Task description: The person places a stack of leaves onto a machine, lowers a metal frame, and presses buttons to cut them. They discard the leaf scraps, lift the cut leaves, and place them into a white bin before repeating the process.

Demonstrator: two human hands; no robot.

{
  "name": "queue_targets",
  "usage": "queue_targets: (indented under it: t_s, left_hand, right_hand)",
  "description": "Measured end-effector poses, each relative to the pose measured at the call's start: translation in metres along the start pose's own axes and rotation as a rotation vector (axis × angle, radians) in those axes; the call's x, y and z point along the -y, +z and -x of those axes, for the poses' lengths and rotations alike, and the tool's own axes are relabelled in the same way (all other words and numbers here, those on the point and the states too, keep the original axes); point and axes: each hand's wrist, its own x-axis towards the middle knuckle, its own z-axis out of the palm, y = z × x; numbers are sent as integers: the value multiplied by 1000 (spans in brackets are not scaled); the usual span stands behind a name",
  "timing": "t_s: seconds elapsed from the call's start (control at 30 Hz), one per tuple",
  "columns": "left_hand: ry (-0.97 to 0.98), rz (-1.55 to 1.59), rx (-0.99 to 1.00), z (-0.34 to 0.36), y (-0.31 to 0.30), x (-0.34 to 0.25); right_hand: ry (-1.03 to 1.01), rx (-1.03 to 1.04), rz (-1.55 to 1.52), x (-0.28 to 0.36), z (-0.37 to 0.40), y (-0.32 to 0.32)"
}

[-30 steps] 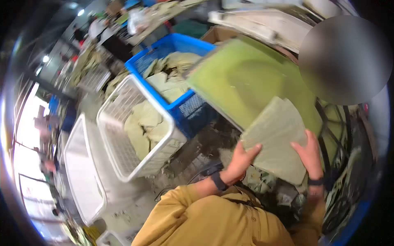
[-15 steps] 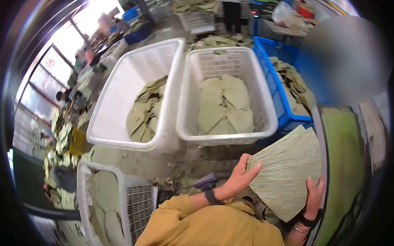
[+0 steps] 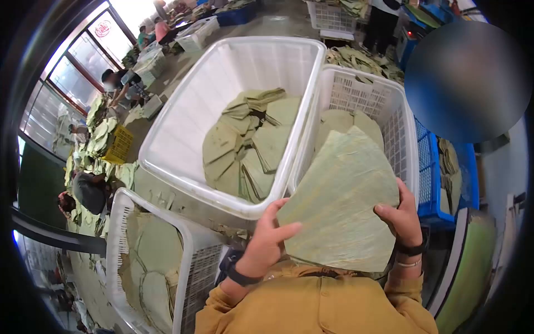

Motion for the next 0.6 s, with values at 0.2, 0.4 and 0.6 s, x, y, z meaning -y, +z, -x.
queue_targets:
  t_s: [0.2,0.4,0.6]
  left_hand:
    - [-48,-276,17,-36,-10,-73]
    - [220,-255,-166,-63,-33,-196]
    - [450,103,-264,-193,-95,-312]
  right_hand:
    - [-3,422,168,36,-121,31]
    - [-42,381,-459,28,-234,83]
    - [-466,126,813,-99,-266,131]
